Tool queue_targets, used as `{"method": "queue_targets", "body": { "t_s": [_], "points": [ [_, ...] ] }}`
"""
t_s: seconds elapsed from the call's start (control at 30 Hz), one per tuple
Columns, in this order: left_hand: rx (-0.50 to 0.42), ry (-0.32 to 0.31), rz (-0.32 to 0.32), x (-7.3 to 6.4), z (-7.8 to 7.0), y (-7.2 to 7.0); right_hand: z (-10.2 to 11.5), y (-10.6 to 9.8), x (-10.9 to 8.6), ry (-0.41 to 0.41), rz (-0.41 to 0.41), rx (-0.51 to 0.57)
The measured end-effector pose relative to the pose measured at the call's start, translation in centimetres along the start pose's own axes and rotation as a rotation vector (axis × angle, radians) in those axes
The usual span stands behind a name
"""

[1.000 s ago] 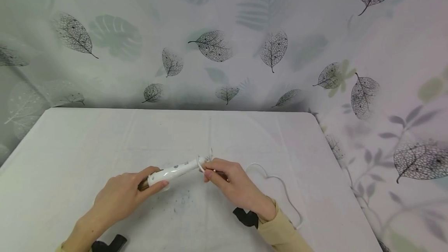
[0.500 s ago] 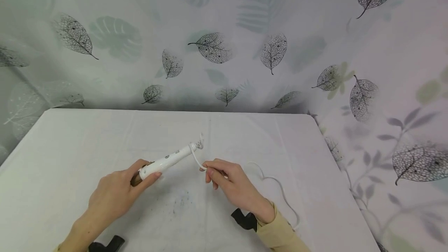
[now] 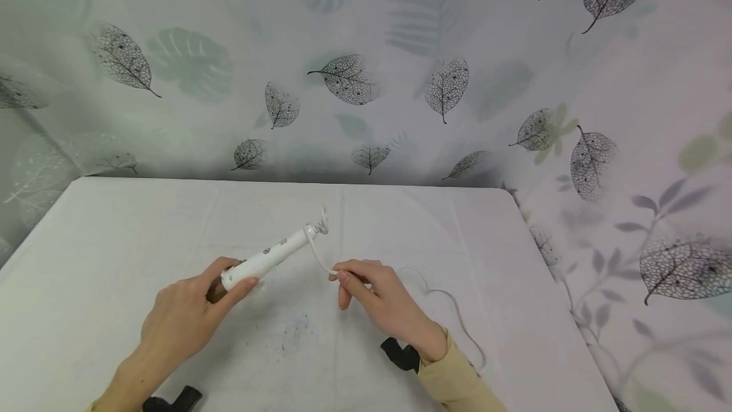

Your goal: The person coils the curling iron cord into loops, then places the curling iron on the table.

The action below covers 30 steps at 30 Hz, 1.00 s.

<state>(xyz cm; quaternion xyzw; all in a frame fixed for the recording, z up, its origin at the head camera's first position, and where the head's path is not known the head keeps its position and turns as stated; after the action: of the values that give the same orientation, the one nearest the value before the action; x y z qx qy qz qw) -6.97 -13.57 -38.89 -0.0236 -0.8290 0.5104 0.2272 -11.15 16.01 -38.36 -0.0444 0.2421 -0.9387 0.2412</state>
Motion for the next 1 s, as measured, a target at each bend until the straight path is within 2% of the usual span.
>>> {"method": "queue_targets", "body": {
  "t_s": [0.13,0.37,0.6,0.8,1.0],
  "points": [
    [-0.028,-0.004,-0.007,0.0,-0.1,-0.1,-0.3,-0.1,0.2,-0.010,0.029,0.012],
    [-0.068,0.010,0.003,-0.1,-0.1,-0.1,-1.1,-0.4,0.8,0.030,0.015,-0.022],
    [-0.083,0.053,0.006,0.0,0.0,0.0,-2.1,-0.7,1.0,0.085,0.024,-0.039],
    [-0.103,0.078,0.041,0.0,0.0,-0.1,-2.3,-0.9,1.2,0.082,0.007,-0.048],
    [-0.141,0.138,0.065,-0.1,0.1,-0.1,-2.4,-1.1,1.2,0.087,-0.024,-0.062]
  ]
}}
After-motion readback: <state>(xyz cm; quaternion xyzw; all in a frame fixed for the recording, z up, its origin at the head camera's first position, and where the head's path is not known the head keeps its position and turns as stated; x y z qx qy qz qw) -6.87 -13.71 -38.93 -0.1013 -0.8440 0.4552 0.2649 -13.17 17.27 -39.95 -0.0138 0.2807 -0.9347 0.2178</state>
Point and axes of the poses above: each hand's wrist, its own x-axis towards the middle knuckle, its own y-axis out of the palm, z = x × y, the point moved 1 cm from there along x, towards the middle knuckle, and after that the axes turned 14 degrees about y, right-handed, at the moved point
